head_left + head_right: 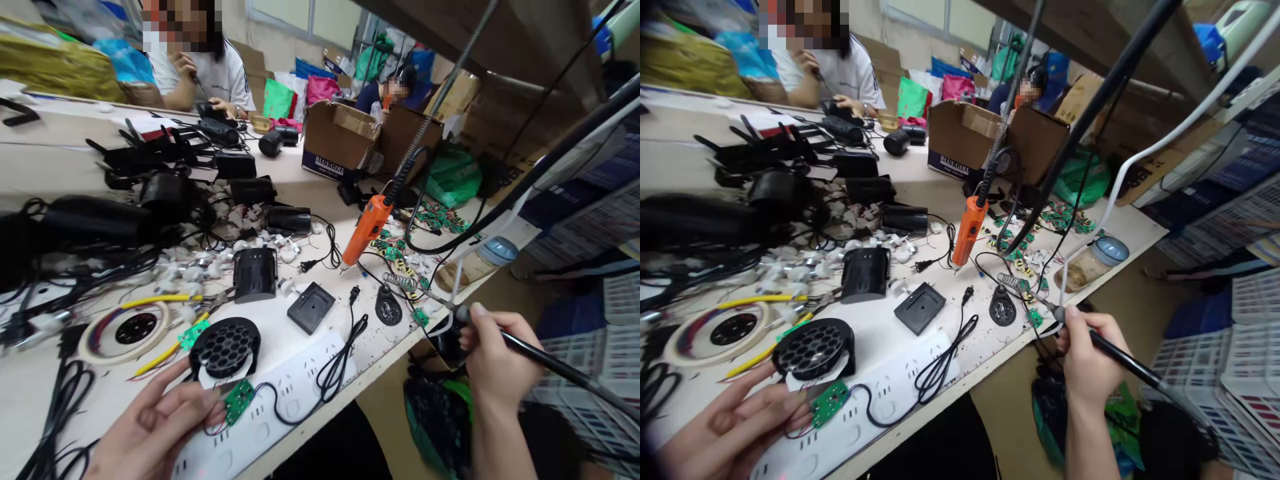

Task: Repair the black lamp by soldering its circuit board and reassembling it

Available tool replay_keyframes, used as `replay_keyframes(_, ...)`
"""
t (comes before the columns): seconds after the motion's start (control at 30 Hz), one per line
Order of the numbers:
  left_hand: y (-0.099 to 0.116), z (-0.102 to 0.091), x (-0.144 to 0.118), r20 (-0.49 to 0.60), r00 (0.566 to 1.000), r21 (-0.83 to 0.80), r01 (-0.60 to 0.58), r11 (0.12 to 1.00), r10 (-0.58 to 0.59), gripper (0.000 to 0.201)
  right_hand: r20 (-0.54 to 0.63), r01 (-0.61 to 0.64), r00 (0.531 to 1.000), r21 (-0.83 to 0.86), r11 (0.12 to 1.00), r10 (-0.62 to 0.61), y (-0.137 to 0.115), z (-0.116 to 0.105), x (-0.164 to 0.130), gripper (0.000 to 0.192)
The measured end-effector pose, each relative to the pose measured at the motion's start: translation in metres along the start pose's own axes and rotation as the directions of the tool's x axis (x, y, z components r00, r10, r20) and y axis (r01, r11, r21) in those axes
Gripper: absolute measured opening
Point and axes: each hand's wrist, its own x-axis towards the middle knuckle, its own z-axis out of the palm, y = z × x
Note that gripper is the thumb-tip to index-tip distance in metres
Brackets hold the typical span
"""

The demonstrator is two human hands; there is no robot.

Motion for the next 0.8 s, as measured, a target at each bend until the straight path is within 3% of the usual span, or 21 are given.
replay_keyframes(0.1, 0.004, 0.000, 0.000, 0.022, 0.999, -0.012, 0.025, 1.000, -0.025, 0.102, 0.091, -0.008, 0.996, -0.042, 0.999, 0.012, 0.010, 0.017, 0.003, 0.031)
replay_keyframes(0.2, 0.010, 0.007, -0.007, 0.018, 1.000, -0.032, 0.000, 0.999, 0.000, 0.099, 0.226, -0.055, 0.971, -0.102, 0.993, 0.077, 0.028, 0.030, 0.007, 0.034)
replay_keyframes(0.37, 0.016, 0.018, -0.018, -0.019, 0.999, -0.079, -0.043, 0.996, 0.042, 0.077, 0.514, 0.004, 0.852, -0.190, 0.982, 0.096, 0.061, 0.027, -0.007, 0.043)
replay_keyframes(0.47, 0.019, 0.018, -0.017, -0.009, 0.998, -0.059, -0.057, 0.997, 0.056, 0.079, 0.673, 0.160, 0.740, -0.212, 0.964, 0.025, 0.069, 0.025, -0.029, 0.030)
replay_keyframes(0.57, 0.024, 0.014, -0.013, 0.025, 0.997, -0.014, -0.066, 0.998, 0.066, 0.081, 0.778, 0.365, 0.616, -0.147, 0.919, -0.120, 0.068, 0.038, -0.045, 0.025)
replay_keyframes(0.67, 0.030, 0.010, -0.007, 0.108, 0.993, 0.061, -0.063, 0.996, 0.056, 0.082, 0.851, 0.536, 0.469, -0.063, 0.842, -0.235, 0.062, 0.063, -0.044, 0.035)
replay_keyframes(0.8, 0.039, 0.009, 0.007, 0.167, 0.984, 0.189, -0.086, 0.978, 0.054, 0.077, 0.924, 0.685, 0.239, 0.056, 0.726, -0.297, 0.057, 0.095, -0.031, 0.053)
